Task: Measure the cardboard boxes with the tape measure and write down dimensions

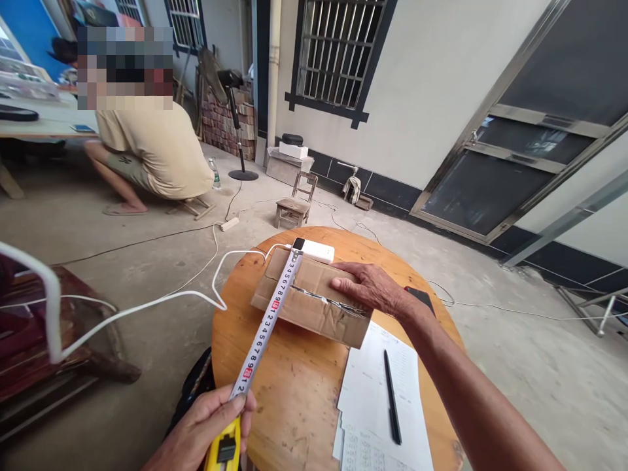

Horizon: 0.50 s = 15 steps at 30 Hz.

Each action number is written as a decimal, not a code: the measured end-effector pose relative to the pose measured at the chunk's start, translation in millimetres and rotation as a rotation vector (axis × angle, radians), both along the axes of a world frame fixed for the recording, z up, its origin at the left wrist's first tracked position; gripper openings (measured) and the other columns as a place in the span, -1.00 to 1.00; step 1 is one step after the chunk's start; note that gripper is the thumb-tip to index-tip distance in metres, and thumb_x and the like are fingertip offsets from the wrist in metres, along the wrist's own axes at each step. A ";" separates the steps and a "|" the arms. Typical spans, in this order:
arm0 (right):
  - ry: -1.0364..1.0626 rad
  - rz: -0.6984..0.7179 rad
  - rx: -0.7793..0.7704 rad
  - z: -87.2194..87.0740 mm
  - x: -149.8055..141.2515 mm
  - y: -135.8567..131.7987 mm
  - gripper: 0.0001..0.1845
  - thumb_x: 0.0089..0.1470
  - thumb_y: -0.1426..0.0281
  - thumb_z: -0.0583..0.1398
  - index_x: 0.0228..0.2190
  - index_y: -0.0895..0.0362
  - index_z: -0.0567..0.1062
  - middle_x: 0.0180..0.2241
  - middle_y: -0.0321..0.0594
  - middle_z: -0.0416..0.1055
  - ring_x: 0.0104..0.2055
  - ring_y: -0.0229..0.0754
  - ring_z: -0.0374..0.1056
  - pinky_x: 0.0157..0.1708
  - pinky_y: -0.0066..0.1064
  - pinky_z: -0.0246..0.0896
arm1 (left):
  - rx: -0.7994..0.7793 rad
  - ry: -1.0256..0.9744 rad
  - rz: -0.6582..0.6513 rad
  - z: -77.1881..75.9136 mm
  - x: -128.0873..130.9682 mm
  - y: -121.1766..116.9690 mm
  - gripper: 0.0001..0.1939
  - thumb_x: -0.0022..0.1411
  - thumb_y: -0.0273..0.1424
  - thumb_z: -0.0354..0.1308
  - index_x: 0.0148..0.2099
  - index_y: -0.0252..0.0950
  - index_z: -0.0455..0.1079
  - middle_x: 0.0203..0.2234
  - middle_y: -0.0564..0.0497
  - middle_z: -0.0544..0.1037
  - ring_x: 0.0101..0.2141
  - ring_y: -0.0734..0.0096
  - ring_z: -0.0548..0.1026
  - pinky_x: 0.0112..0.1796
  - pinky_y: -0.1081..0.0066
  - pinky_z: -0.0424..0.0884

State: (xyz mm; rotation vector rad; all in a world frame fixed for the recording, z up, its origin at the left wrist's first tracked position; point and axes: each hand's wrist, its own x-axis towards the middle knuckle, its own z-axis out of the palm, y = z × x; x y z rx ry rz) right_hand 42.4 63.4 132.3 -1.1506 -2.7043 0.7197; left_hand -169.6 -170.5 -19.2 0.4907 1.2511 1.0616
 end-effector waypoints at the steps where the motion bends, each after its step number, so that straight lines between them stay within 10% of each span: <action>1: 0.000 -0.002 0.002 0.2 -0.2 -0.7 -0.46 0.14 0.00 0.04 0.05 -0.02 0.37 -0.01 -0.23 0.41 -0.06 0.03 0.36 -0.14 -0.21 0.29 | -0.006 0.006 0.004 -2.4 0.1 1.0 -0.56 0.09 -0.04 0.14 -0.21 -0.33 0.45 -0.43 -0.04 0.51 -0.44 0.37 0.43 -0.39 0.44 0.32; 15: 0.056 0.040 0.021 0.3 2.7 2.4 -0.48 0.22 0.03 -0.09 0.02 -0.02 0.40 -0.04 -0.22 0.43 -0.06 -0.01 0.35 -0.10 -0.20 0.25 | 0.008 0.050 -0.126 -12.1 -4.0 0.1 -0.58 0.15 -0.04 0.07 -0.18 -0.29 0.40 -0.43 -0.01 0.48 -0.42 0.32 0.44 -0.35 0.38 0.36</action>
